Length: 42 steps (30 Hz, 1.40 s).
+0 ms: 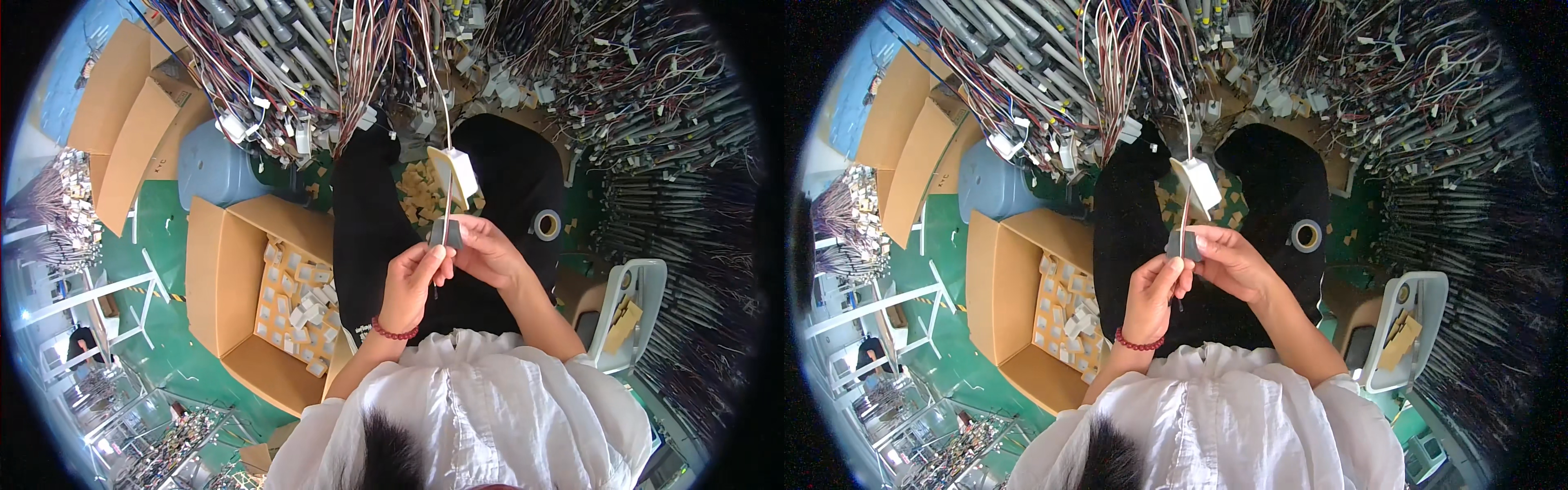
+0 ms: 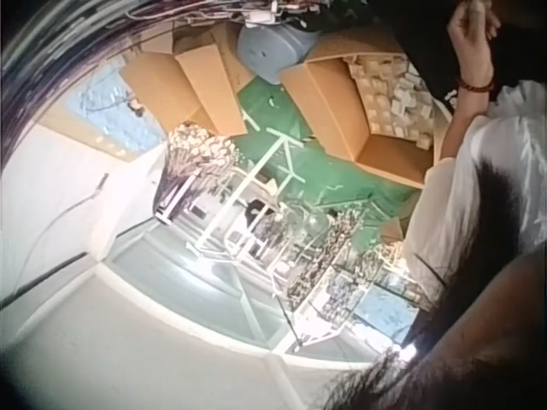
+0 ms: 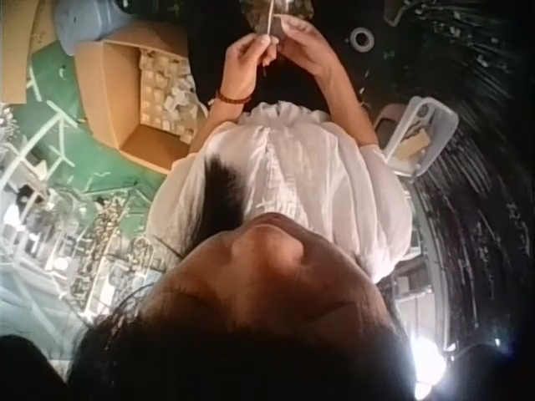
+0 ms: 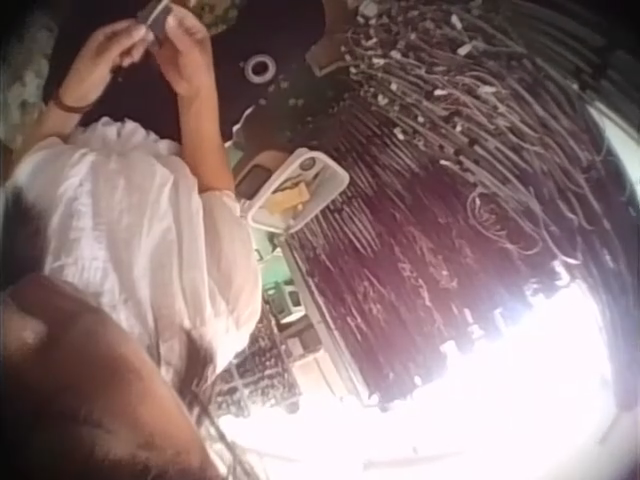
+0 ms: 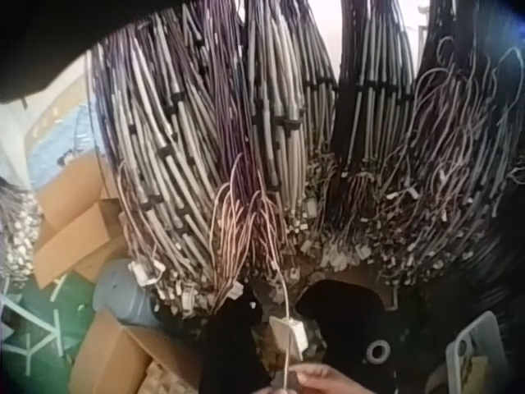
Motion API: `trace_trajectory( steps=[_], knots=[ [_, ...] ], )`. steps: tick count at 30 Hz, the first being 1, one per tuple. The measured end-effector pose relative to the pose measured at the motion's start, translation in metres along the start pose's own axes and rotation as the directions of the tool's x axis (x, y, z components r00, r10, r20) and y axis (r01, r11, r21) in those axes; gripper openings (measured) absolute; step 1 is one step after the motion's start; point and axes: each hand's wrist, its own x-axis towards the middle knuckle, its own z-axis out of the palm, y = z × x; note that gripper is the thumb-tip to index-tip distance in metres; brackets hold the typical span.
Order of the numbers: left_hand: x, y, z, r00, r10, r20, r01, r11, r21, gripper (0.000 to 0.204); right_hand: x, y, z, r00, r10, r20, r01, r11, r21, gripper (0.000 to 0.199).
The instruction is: The person is wrapping electrical components and wires with black tape in a wire factory.
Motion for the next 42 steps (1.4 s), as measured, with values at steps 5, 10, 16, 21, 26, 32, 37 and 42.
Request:
trace_trajectory(
  steps=[5,10,16,21,26,32,37,42],
  knots=[
    [-0.001,0.001,-0.004,0.999,0.000,0.043,-0.001,1.000,0.016,0.021,0.003,-0.003,0.008,0.999,0.001,0.043,0.001,0.999,-0.035,0.036],
    [0.000,-0.002,-0.001,0.997,0.075,0.025,-0.078,0.986,0.150,0.022,0.004,0.001,0.007,0.998,-0.027,-0.058,0.018,0.988,-0.157,0.033],
    [0.001,-0.009,0.002,0.982,0.186,-0.037,-0.165,0.934,0.316,0.022,0.008,0.000,0.023,0.984,-0.118,-0.132,0.089,0.974,-0.207,0.025],
    [0.010,0.013,-0.019,0.955,0.227,0.193,-0.287,0.526,0.801,0.014,0.007,0.003,0.017,0.944,-0.269,-0.192,0.169,0.891,-0.422,0.015],
    [0.089,0.033,-0.090,0.894,0.419,0.157,-0.417,0.653,0.632,0.061,-0.005,0.006,0.026,0.987,-0.065,-0.145,0.056,0.996,-0.065,0.025],
    [0.133,0.014,-0.046,0.800,0.040,0.598,0.071,0.984,-0.161,0.089,-0.013,0.009,0.031,0.963,0.003,-0.271,0.004,1.000,0.023,0.026],
    [0.084,-0.008,-0.019,0.954,0.138,0.265,-0.160,0.985,0.062,0.050,-0.016,0.020,0.027,0.765,-0.480,-0.429,0.231,0.827,-0.514,0.019],
    [0.040,-0.021,-0.011,0.942,0.271,0.199,-0.322,0.896,0.305,0.033,-0.005,0.027,0.030,0.711,-0.580,-0.398,0.105,0.647,-0.755,0.008]
  ],
)
